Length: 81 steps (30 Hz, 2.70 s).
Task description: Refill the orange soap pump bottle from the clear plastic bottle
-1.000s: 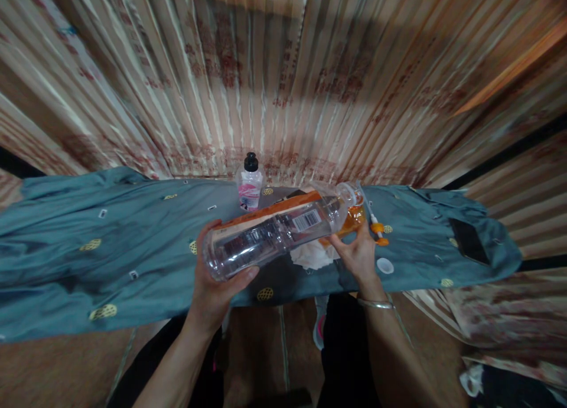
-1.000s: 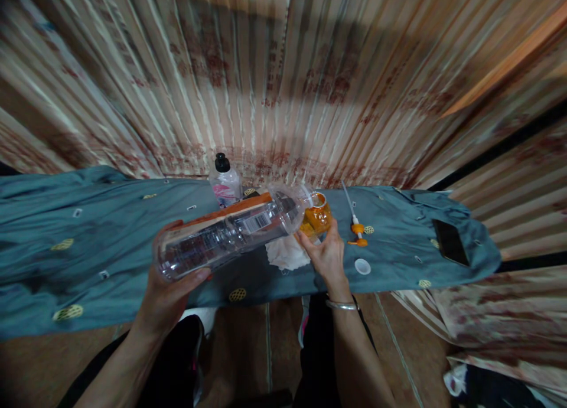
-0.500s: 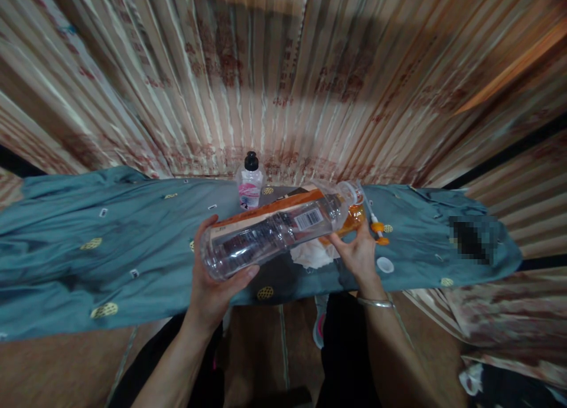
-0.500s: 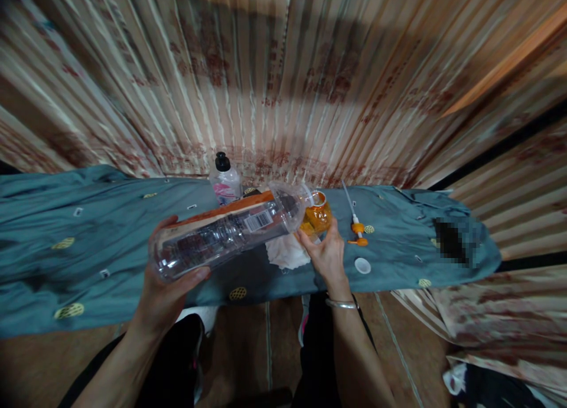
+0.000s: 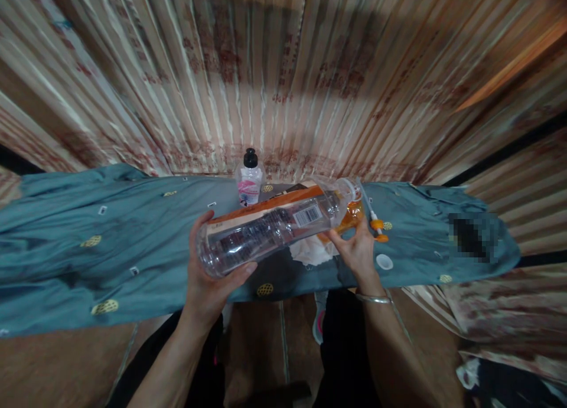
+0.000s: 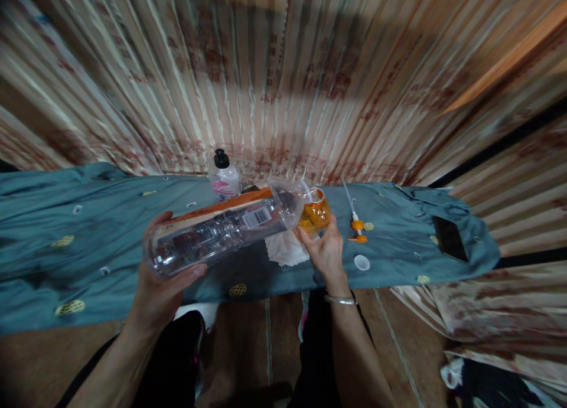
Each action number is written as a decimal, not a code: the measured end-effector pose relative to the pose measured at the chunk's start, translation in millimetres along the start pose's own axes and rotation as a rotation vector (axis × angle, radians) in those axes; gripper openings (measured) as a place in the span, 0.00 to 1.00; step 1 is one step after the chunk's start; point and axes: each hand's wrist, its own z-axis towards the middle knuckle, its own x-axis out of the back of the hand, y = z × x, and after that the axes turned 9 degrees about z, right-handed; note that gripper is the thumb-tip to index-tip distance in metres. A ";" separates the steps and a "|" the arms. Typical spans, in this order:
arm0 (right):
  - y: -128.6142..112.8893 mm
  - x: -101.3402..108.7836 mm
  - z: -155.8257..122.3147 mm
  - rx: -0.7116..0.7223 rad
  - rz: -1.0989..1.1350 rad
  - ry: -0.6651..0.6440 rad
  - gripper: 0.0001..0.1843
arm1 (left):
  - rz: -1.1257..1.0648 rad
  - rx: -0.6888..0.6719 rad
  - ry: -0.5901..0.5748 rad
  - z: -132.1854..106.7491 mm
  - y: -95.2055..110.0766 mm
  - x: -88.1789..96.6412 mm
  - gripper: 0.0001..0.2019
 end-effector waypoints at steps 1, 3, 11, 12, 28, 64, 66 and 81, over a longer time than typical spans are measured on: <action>0.1 0.0 0.0 -0.002 -0.001 -0.003 0.45 | 0.009 0.009 -0.011 0.3 -0.4 1.8 0.56; 0.4 -0.2 0.1 -0.005 -0.014 0.000 0.45 | 0.028 0.028 -0.031 0.6 -1.4 5.4 0.58; 0.8 -1.2 -0.1 0.000 -0.030 0.003 0.44 | 0.036 -0.009 -0.067 -0.5 -0.8 9.9 0.57; 0.5 -1.1 -0.2 -0.002 -0.030 0.003 0.43 | 0.036 -0.013 -0.066 -0.8 -0.5 9.7 0.57; -4.2 -0.2 1.1 -0.050 0.010 -0.022 0.45 | 0.059 0.019 -0.021 -1.2 6.5 9.2 0.59; -5.0 2.4 2.1 -0.028 0.006 -0.041 0.44 | 0.065 0.011 -0.001 -0.4 2.5 10.3 0.60; -4.5 2.0 2.1 -0.027 -0.001 -0.039 0.44 | 0.053 0.009 0.002 -0.9 3.3 10.2 0.60; -8.4 2.3 2.8 -0.055 0.030 -0.032 0.43 | 0.043 -0.027 -0.018 -1.9 1.6 11.7 0.59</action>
